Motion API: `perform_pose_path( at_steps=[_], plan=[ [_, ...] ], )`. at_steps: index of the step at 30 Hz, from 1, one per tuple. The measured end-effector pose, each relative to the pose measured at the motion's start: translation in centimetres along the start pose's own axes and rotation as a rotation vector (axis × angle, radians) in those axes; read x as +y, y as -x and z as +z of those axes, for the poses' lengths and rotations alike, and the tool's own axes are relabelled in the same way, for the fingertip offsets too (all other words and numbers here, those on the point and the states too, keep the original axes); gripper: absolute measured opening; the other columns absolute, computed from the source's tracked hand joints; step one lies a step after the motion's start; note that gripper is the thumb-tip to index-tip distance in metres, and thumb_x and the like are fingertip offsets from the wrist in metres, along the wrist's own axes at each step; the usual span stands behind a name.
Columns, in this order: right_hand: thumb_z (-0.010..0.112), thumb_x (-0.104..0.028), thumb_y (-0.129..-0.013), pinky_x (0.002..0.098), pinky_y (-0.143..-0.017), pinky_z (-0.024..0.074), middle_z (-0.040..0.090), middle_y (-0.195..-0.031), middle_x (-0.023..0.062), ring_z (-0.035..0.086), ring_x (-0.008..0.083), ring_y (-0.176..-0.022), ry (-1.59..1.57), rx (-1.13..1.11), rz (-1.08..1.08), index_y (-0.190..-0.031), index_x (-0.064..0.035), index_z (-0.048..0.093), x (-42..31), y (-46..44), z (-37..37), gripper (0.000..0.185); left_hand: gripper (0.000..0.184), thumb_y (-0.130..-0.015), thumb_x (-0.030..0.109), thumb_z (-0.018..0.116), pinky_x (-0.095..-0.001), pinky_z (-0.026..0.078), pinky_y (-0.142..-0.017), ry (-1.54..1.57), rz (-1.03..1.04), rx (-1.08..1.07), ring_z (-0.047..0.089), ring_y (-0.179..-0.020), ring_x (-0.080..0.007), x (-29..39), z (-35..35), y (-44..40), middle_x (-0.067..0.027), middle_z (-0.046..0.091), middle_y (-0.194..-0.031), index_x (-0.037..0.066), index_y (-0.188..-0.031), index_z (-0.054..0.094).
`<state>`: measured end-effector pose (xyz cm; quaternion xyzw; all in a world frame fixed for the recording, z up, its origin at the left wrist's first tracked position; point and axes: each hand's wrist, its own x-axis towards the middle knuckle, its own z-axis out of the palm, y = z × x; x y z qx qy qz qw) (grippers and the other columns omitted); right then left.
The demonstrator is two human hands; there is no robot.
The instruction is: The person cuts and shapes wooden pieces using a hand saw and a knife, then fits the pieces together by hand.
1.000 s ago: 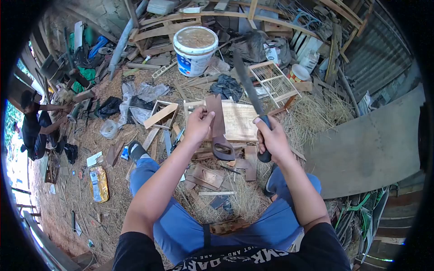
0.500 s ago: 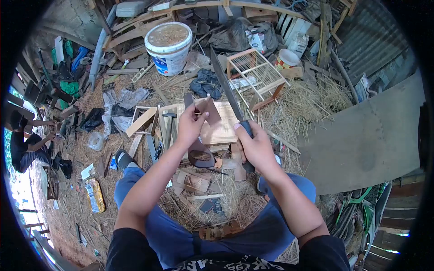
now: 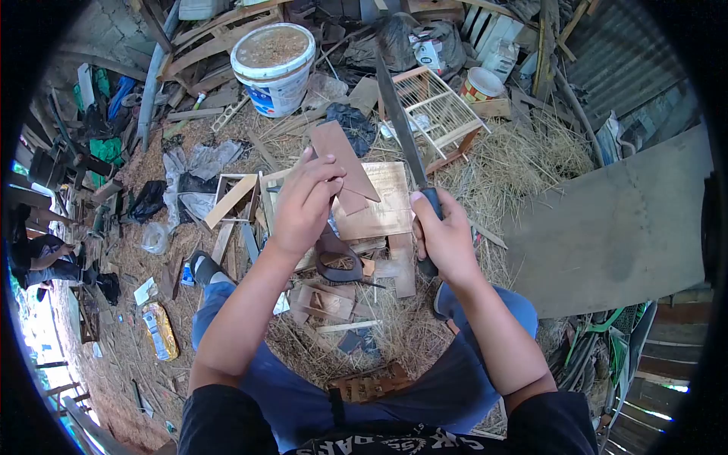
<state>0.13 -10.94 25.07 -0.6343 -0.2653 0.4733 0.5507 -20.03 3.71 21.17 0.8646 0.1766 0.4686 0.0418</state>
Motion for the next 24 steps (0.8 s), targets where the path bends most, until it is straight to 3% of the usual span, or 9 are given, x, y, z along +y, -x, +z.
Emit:
perform_pose_path(
  at_steps=[1,4,6,9,16,19,21,22,24],
  plan=[
    [0.069,-0.032,-0.105,0.0272,-0.043,0.0347,0.054,-0.063,-0.004,0.048,0.0065,-0.046,-0.011,0.014,-0.006,-0.111,-0.0033,0.064,0.0,0.0,0.1,0.03,0.019,-0.082,-0.006,0.074,-0.0582,0.049,-0.114,0.0,0.005,-0.001,0.071,-0.117,-0.0334,-0.1,-0.3,-0.1,-0.0087,0.073,-0.113,0.004,-0.095,0.066],
    [0.069,-0.032,-0.105,0.0271,-0.042,0.0348,0.053,-0.064,-0.0045,0.047,0.0062,-0.046,-0.01,0.039,-0.026,-0.112,-0.0035,0.065,0.4,-0.3,0.2,0.03,0.019,-0.082,-0.003,0.076,-0.0621,0.035,-0.124,-0.033,0.056,0.001,0.072,-0.119,-0.0319,0.2,-1.2,-0.4,-0.006,0.074,-0.113,0.008,-0.092,0.064],
    [0.069,-0.032,-0.105,0.0271,-0.042,0.0349,0.053,-0.064,-0.0047,0.047,0.0061,-0.046,-0.005,0.051,-0.043,-0.112,-0.0036,0.065,0.7,-0.5,0.0,0.03,0.02,-0.082,-0.001,0.076,-0.0663,0.017,-0.129,-0.136,0.11,0.085,0.072,-0.121,-0.0323,1.3,-2.1,-1.3,-0.0047,0.075,-0.113,0.011,-0.089,0.061],
    [0.069,-0.032,-0.105,0.0272,-0.042,0.035,0.052,-0.063,-0.0049,0.047,0.0059,-0.046,-0.029,0.038,-0.034,-0.11,-0.0041,0.066,0.7,-0.6,0.0,0.029,0.021,-0.084,0.0,0.075,-0.0696,0.008,-0.129,-0.084,0.121,0.135,0.072,-0.122,-0.033,2.6,-3.2,-2.2,-0.0047,0.075,-0.112,0.012,-0.087,0.058],
    [0.068,-0.035,-0.104,0.0284,-0.042,0.0357,0.052,-0.063,-0.0039,0.045,0.0075,-0.044,0.002,0.088,-0.056,-0.103,-0.0039,0.066,0.7,-0.7,0.0,0.031,0.024,-0.084,-0.002,0.075,-0.0705,0.009,-0.129,-0.056,0.126,0.166,0.072,-0.123,-0.0338,2.9,-3.8,-2.2,-0.0052,0.076,-0.109,0.012,-0.086,0.055],
    [0.069,-0.035,-0.103,0.0288,-0.042,0.0365,0.053,-0.064,-0.003,0.045,0.008,-0.044,-0.007,0.084,-0.071,-0.103,-0.0038,0.066,1.1,-1.1,-0.2,0.031,0.024,-0.083,-0.001,0.077,-0.068,0.021,-0.127,-0.067,0.117,0.143,0.073,-0.118,-0.0327,2.2,-3.6,-1.6,-0.0052,0.076,-0.107,0.011,-0.089,0.057],
    [0.069,-0.035,-0.103,0.0289,-0.041,0.0369,0.053,-0.064,-0.0026,0.045,0.0083,-0.044,-0.006,0.083,-0.089,-0.104,-0.0038,0.065,0.9,-1.1,-0.2,0.031,0.024,-0.081,-0.004,0.076,-0.0549,0.038,-0.12,-0.029,-0.07,0.081,0.073,-0.106,-0.0343,2.2,-3.5,-1.2,-0.0081,0.074,-0.108,0.009,-0.093,0.059],
    [0.069,-0.034,-0.103,0.0285,-0.041,0.0367,0.052,-0.064,-0.0028,0.045,0.0082,-0.043,-0.038,0.082,-0.058,-0.105,-0.0043,0.064,0.6,-0.9,-0.2,0.03,0.024,-0.081,-0.004,0.076,-0.0549,0.038,-0.12,-0.033,-0.069,0.086,0.073,-0.106,-0.0343,1.9,-3.4,-1.0,-0.0081,0.074,-0.108,0.009,-0.093,0.059],
    [0.069,-0.034,-0.103,0.0281,-0.041,0.0366,0.052,-0.064,-0.003,0.044,0.0081,-0.043,-0.066,0.074,-0.029,-0.106,-0.0047,0.064,0.4,-0.7,-0.1,0.03,0.022,-0.085,-0.005,0.069,-0.0398,0.049,-0.103,0.052,-0.276,0.079,0.07,-0.095,-0.029,1.3,-3.2,-0.6,-0.01,0.072,-0.111,0.005,-0.102,0.058]
  ],
)
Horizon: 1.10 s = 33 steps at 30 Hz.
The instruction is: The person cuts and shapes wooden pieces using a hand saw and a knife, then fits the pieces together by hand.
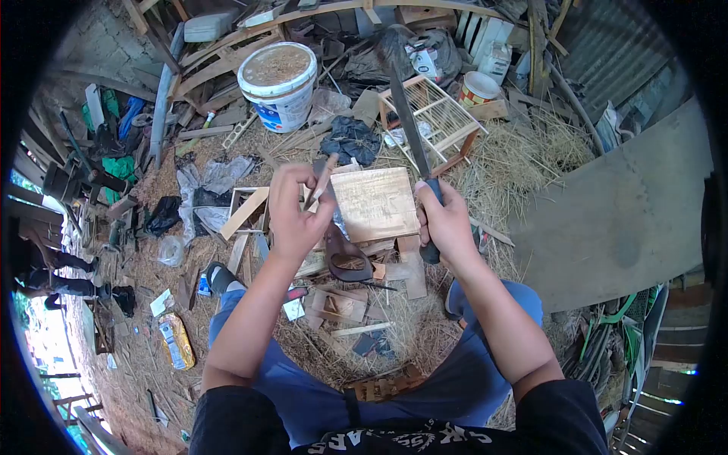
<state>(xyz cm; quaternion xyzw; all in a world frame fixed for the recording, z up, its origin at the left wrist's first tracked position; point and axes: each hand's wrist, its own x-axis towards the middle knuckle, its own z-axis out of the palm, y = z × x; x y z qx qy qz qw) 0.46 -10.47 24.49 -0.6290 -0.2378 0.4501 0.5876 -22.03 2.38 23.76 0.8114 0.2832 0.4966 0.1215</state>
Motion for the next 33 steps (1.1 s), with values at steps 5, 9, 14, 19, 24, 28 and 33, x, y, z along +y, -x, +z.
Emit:
perform_pose_path(
  at_steps=[5,9,14,19,24,28,33],
  plan=[
    [0.069,-0.032,-0.104,0.0266,-0.04,0.0352,0.051,-0.064,-0.0031,0.044,0.0065,-0.043,-0.049,-0.003,0.013,-0.105,-0.0063,0.061,-0.2,0.2,-0.2,0.027,0.016,-0.096,0.001,0.058,-0.0354,0.05,-0.077,0.622,-0.483,-0.001,0.061,-0.088,-0.0172,-0.5,1.4,0.6,-0.0067,0.063,-0.098,0.002,-0.11,0.049],
    [0.069,-0.033,-0.104,0.0266,-0.04,0.035,0.051,-0.064,-0.0029,0.044,0.0069,-0.042,-0.027,0.022,-0.005,-0.104,-0.006,0.061,-0.5,0.0,-0.5,0.028,0.031,-0.092,0.009,0.068,-0.0387,0.05,-0.079,0.158,-0.523,-0.231,0.061,-0.085,-0.0249,-4.2,2.9,3.0,-0.0109,0.059,-0.095,0.003,-0.112,0.046],
    [0.066,-0.033,-0.106,0.0266,-0.041,0.0351,0.055,-0.067,-0.0006,0.046,0.0087,-0.042,-0.002,0.035,-0.003,-0.104,-0.0061,0.062,-0.4,0.2,-1.6,0.028,0.061,-0.081,0.016,0.081,-0.0441,0.05,-0.094,0.031,-0.369,-0.373,0.062,-0.105,-0.0361,-3.5,4.1,4.0,-0.0212,0.061,-0.113,0.001,-0.13,0.047],
    [0.067,-0.033,-0.105,0.0269,-0.041,0.0351,0.054,-0.067,-0.0012,0.046,0.0084,-0.043,-0.019,0.061,-0.021,-0.105,-0.0064,0.062,-0.1,0.5,-3.6,0.027,0.078,-0.083,0.018,0.081,-0.0507,0.051,-0.102,0.055,-0.355,-0.455,0.063,-0.12,-0.0463,-0.1,7.5,4.8,-0.0284,0.064,-0.128,-0.002,-0.149,0.047],
    [0.068,-0.033,-0.105,0.0269,-0.041,0.0365,0.054,-0.067,-0.002,0.046,0.0083,-0.043,-0.018,0.093,-0.024,-0.106,-0.0068,0.061,0.6,0.8,-5.9,0.027,0.072,-0.084,0.018,0.08,-0.0502,0.053,-0.097,0.003,-0.284,-0.481,0.063,-0.111,-0.0466,0.9,15.0,7.2,-0.0268,0.064,-0.119,-0.004,-0.146,0.051],
    [0.067,-0.033,-0.104,0.0276,-0.042,0.037,0.053,-0.067,-0.0021,0.047,0.009,-0.044,0.031,0.126,0.019,-0.105,-0.0071,0.061,0.9,1.2,-7.8,0.027,0.066,-0.085,0.024,0.077,-0.0529,0.047,-0.103,-0.078,-0.171,-0.542,0.055,-0.122,-0.046,-0.3,20.4,9.8,-0.0254,0.06,-0.122,0.0,-0.143,0.054],
    [0.067,-0.035,-0.104,0.0284,-0.042,0.0374,0.054,-0.067,-0.0014,0.047,0.0099,-0.044,0.083,0.144,0.046,-0.103,-0.0069,0.059,2.8,1.6,-9.8,0.03,0.056,-0.095,0.036,0.066,-0.0602,0.033,-0.118,-0.343,-0.031,-0.499,0.04,-0.144,-0.0499,-1.4,22.6,12.2,-0.0285,0.046,-0.153,0.006,-0.142,0.055]
  ],
)
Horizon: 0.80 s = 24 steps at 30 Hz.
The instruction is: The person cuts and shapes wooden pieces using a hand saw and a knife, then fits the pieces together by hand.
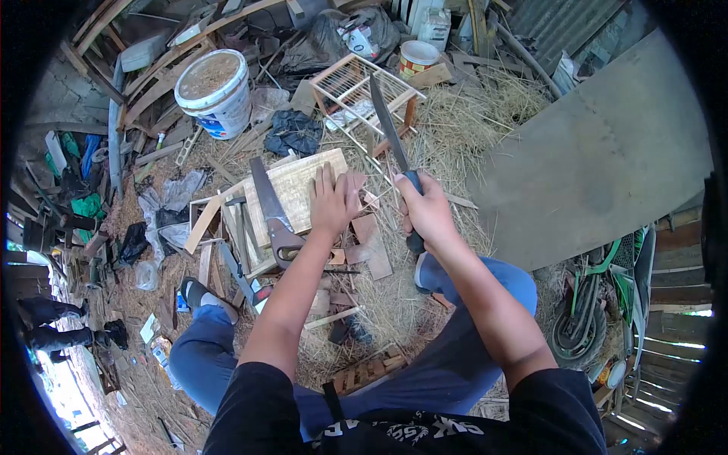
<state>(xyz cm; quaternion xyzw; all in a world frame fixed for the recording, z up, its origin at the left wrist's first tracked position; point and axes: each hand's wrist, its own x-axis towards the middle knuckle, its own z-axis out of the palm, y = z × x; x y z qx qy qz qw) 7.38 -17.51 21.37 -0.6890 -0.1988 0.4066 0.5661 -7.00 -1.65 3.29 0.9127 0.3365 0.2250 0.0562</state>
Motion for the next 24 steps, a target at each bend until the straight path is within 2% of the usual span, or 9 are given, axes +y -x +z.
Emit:
perform_pose_path(
  at_steps=[2,4,5,10,13,16,20,23,24],
  plan=[
    [0.067,-0.036,-0.104,0.0286,-0.042,0.0379,0.054,-0.068,-0.0011,0.047,0.01,-0.044,0.019,-0.01,0.012,-0.103,-0.0067,0.058,1.3,-0.1,-0.1,0.031,0.051,-0.104,0.037,0.053,-0.062,0.018,-0.127,0.033,-0.148,-0.043,0.022,-0.156,-0.0519,-0.2,1.0,-0.7,-0.0324,0.028,-0.167,0.003,-0.141,0.054],
    [0.066,-0.038,-0.105,0.0292,-0.042,0.039,0.052,-0.066,-0.0015,0.047,0.01,-0.044,0.049,0.012,0.026,-0.105,-0.0054,0.058,3.1,0.2,0.2,0.034,0.051,-0.105,0.036,0.05,-0.0614,0.016,-0.128,-0.024,-0.224,-0.02,0.021,-0.158,-0.0507,-0.6,1.2,-1.6,-0.032,0.027,-0.168,0.004,-0.145,0.053],
    [0.066,-0.038,-0.104,0.0347,-0.044,0.0434,0.057,-0.065,0.0018,0.055,0.0141,-0.047,0.094,0.034,0.013,-0.106,0.0018,0.065,4.0,0.5,0.5,0.04,0.052,-0.107,0.035,0.047,-0.0609,0.014,-0.129,-0.083,-0.296,0.001,0.019,-0.159,-0.0495,-0.7,1.3,-1.8,-0.0315,0.026,-0.169,0.005,-0.149,0.051],
    [0.066,-0.045,-0.103,0.0378,-0.049,0.048,0.062,-0.066,0.0085,0.061,0.0176,-0.051,0.303,0.024,0.051,-0.104,0.002,0.065,11.5,0.9,1.9,0.047,0.063,-0.107,0.038,0.045,-0.0592,0.01,-0.131,-0.167,-0.356,0.002,0.017,-0.161,-0.0432,-0.5,2.9,-2.6,-0.0269,0.026,-0.171,0.005,-0.161,0.041],
    [0.066,-0.048,-0.102,0.0462,-0.066,0.0515,0.065,-0.072,0.0199,0.067,0.0336,-0.065,0.45,0.15,-0.107,-0.1,0.0023,0.066,16.9,-0.9,2.2,0.05,0.066,-0.107,0.037,0.045,-0.0581,0.01,-0.131,-0.162,-0.361,-0.042,0.017,-0.162,-0.0405,0.2,2.8,-3.1,-0.0248,0.026,-0.172,0.003,-0.163,0.039],
    [0.066,-0.048,-0.102,0.0484,-0.069,0.051,0.067,-0.077,0.0233,0.067,0.0389,-0.071,0.417,0.178,-0.073,-0.1,0.0015,0.066,18.3,-2.4,2.5,0.05,0.065,-0.107,0.037,0.045,-0.0571,0.012,-0.131,-0.149,-0.38,-0.061,0.019,-0.161,-0.0405,0.1,2.4,-3.0,-0.0248,0.027,-0.172,0.003,-0.162,0.041],
    [0.067,-0.044,-0.103,0.0448,-0.066,0.0499,0.064,-0.073,0.0185,0.064,0.0308,-0.066,0.451,0.172,-0.127,-0.102,0.0003,0.066,18.1,-4.0,3.0,0.044,0.063,-0.107,0.036,0.046,-0.0557,0.014,-0.131,-0.118,-0.384,-0.026,0.022,-0.16,-0.0426,-0.4,2.0,-2.5,-0.0271,0.028,-0.17,0.002,-0.16,0.043],
    [0.067,-0.031,-0.106,0.0371,-0.06,0.0455,0.051,-0.067,0.008,0.049,0.0148,-0.062,0.21,0.236,-0.351,-0.104,-0.001,0.064,13.5,-3.6,4.2,0.03,0.063,-0.107,0.035,0.046,-0.0557,0.015,-0.131,-0.12,-0.367,-0.028,0.024,-0.159,-0.0437,-0.3,1.8,-2.5,-0.0286,0.029,-0.169,0.002,-0.16,0.043],
    [0.067,-0.031,-0.106,0.0371,-0.06,0.0455,0.051,-0.067,0.008,0.049,0.0148,-0.062,0.209,0.235,-0.349,-0.104,-0.001,0.064,13.4,-3.6,4.2,0.03,0.063,-0.107,0.035,0.046,-0.0557,0.015,-0.131,-0.122,-0.367,-0.03,0.024,-0.159,-0.0437,-0.3,1.7,-2.4,-0.0286,0.029,-0.169,0.002,-0.16,0.043]
  ],
)
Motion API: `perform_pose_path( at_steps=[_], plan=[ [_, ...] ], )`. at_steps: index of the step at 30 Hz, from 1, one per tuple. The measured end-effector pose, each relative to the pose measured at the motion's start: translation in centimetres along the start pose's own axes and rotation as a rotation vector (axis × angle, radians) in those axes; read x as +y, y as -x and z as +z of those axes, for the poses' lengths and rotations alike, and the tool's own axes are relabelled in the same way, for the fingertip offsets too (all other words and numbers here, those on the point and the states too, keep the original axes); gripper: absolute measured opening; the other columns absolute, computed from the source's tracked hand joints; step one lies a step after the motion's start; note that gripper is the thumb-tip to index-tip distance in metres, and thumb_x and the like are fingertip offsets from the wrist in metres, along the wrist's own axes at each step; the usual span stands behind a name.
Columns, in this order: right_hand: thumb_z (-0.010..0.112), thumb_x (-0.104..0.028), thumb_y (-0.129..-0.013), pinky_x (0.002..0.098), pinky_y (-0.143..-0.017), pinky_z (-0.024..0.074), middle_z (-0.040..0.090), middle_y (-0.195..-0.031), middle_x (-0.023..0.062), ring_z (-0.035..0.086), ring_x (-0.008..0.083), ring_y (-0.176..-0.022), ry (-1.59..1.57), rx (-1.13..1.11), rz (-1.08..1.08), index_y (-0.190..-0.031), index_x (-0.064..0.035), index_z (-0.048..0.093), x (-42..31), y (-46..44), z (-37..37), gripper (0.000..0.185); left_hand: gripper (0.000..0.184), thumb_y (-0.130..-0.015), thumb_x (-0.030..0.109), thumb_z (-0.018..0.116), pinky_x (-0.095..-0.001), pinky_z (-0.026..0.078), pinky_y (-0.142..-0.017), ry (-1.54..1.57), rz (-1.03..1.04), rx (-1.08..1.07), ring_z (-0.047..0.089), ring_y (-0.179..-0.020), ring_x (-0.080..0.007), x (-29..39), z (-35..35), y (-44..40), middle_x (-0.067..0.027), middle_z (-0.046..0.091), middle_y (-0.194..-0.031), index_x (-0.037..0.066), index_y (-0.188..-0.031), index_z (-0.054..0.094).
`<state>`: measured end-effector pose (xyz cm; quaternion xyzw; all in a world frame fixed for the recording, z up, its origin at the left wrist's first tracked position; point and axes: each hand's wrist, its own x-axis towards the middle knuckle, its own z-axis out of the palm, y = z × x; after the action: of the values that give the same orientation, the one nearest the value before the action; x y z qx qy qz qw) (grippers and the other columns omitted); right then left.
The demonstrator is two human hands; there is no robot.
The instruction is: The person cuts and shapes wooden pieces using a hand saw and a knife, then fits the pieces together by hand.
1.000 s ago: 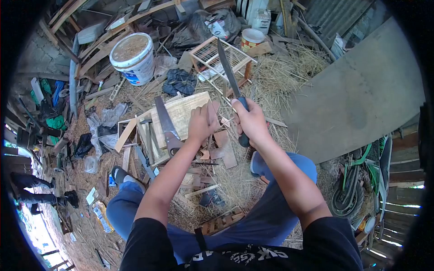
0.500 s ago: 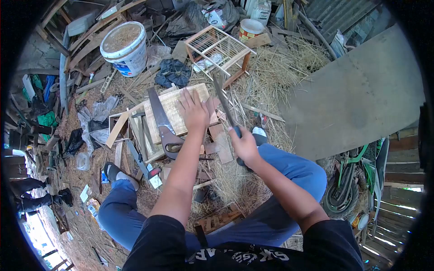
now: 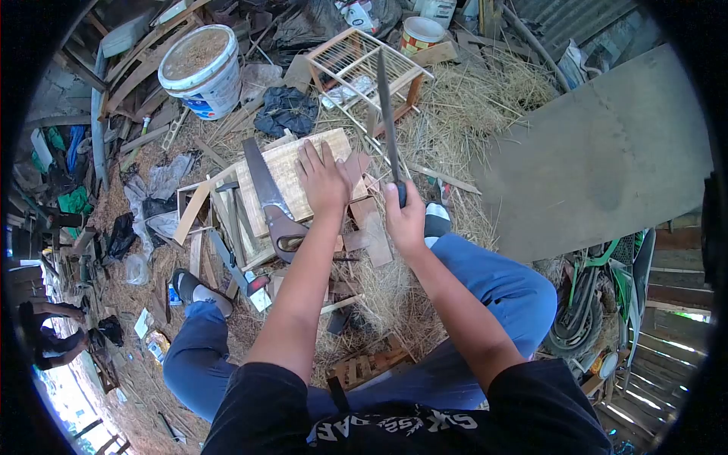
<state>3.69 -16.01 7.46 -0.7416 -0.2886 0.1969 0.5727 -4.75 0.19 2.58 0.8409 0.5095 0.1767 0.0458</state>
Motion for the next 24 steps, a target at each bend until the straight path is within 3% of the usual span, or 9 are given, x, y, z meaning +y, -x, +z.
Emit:
perform_pose_path(
  at_steps=[3,5,6,8,12,14,15,18,24],
  plan=[
    [0.066,-0.037,-0.105,0.0423,-0.06,0.0477,0.057,-0.066,0.0131,0.058,0.0249,-0.058,-0.04,0.031,-0.065,-0.1,-0.0011,0.066,1.4,0.1,0.0,0.037,0.061,-0.106,0.033,0.047,-0.0557,0.016,-0.131,-0.007,0.009,0.016,0.025,-0.158,-0.0444,-0.1,0.0,0.0,-0.0294,0.03,-0.168,0.002,-0.159,0.044],
    [0.066,-0.045,-0.104,0.0485,-0.061,0.0495,0.064,-0.068,0.0208,0.066,0.0406,-0.063,0.345,-0.102,0.087,-0.096,-0.001,0.067,5.5,1.2,0.1,0.045,0.06,-0.106,0.031,0.047,-0.0559,0.017,-0.13,0.013,0.02,0.064,0.027,-0.157,-0.0453,-0.2,0.2,0.2,-0.0299,0.031,-0.167,0.001,-0.158,0.045],
    [0.066,-0.045,-0.104,0.0485,-0.061,0.0495,0.064,-0.068,0.0208,0.066,0.0406,-0.063,0.341,-0.099,0.084,-0.096,-0.001,0.067,5.6,1.8,-0.2,0.045,0.06,-0.106,0.031,0.047,-0.0559,0.017,-0.13,0.012,0.023,0.068,0.027,-0.157,-0.0453,-0.1,0.0,0.3,-0.0299,0.031,-0.167,0.001,-0.158,0.045],
    [0.065,-0.052,-0.102,0.0529,-0.065,0.0507,0.067,-0.073,0.0277,0.068,0.0509,-0.074,0.306,-0.088,0.133,-0.093,-0.0009,0.068,5.2,2.4,-0.5,0.052,0.06,-0.104,0.028,0.048,-0.0567,0.02,-0.129,0.026,0.078,0.044,0.029,-0.155,-0.0459,0.0,-0.1,0.2,-0.0301,0.033,-0.166,-0.001,-0.156,0.045],
    [0.067,-0.047,-0.102,0.049,-0.063,0.0507,0.065,-0.069,0.0234,0.067,0.0423,-0.065,0.269,-0.076,0.108,-0.095,-0.0011,0.068,2.8,1.3,-0.8,0.046,0.059,-0.103,0.027,0.051,-0.0557,0.023,-0.128,0.039,0.049,0.091,0.031,-0.153,-0.0462,-0.4,0.2,0.3,-0.0299,0.035,-0.163,-0.002,-0.155,0.046],
    [0.07,-0.04,-0.102,0.044,-0.06,0.0495,0.063,-0.067,0.0184,0.063,0.0302,-0.059,0.119,-0.061,0.088,-0.096,-0.0021,0.068,0.9,0.4,-1.0,0.038,0.059,-0.102,0.026,0.054,-0.0539,0.025,-0.128,0.073,0.024,0.1,0.032,-0.152,-0.0467,-0.2,0.0,0.3,-0.0298,0.036,-0.163,-0.004,-0.153,0.047],
    [0.068,-0.031,-0.105,0.032,-0.054,0.041,0.053,-0.063,0.0006,0.047,0.0069,-0.061,0.041,-0.015,-0.021,-0.095,-0.0008,0.064,0.3,0.3,-0.7,0.032,0.058,-0.102,0.024,0.054,-0.0527,0.027,-0.127,0.094,0.03,0.11,0.033,-0.152,-0.0469,-0.1,-0.1,0.4,-0.03,0.036,-0.163,-0.005,-0.152,0.048],
    [0.072,-0.034,-0.102,0.0391,-0.059,0.0471,0.059,-0.065,0.0125,0.055,0.0205,-0.057,-0.033,0.022,-0.02,-0.098,-0.0026,0.069,0.6,0.4,-0.6,0.032,0.058,-0.103,0.025,0.054,-0.0533,0.028,-0.126,0.088,0.075,0.121,0.033,-0.152,-0.0466,0.0,-0.5,0.4,-0.0287,0.036,-0.164,-0.006,-0.151,0.048],
    [0.071,-0.037,-0.102,0.0386,-0.058,0.0451,0.055,-0.063,0.0094,0.051,0.0158,-0.058,0.065,-0.002,0.091,-0.092,-0.0011,0.067,2.6,1.3,-0.2,0.037,0.041,-0.103,0.033,0.061,-0.0546,0.032,-0.123,0.151,0.172,0.07,0.036,-0.151,-0.0442,0.0,-0.6,0.4,-0.0239,0.043,-0.159,0.002,-0.129,0.065]
  ],
)
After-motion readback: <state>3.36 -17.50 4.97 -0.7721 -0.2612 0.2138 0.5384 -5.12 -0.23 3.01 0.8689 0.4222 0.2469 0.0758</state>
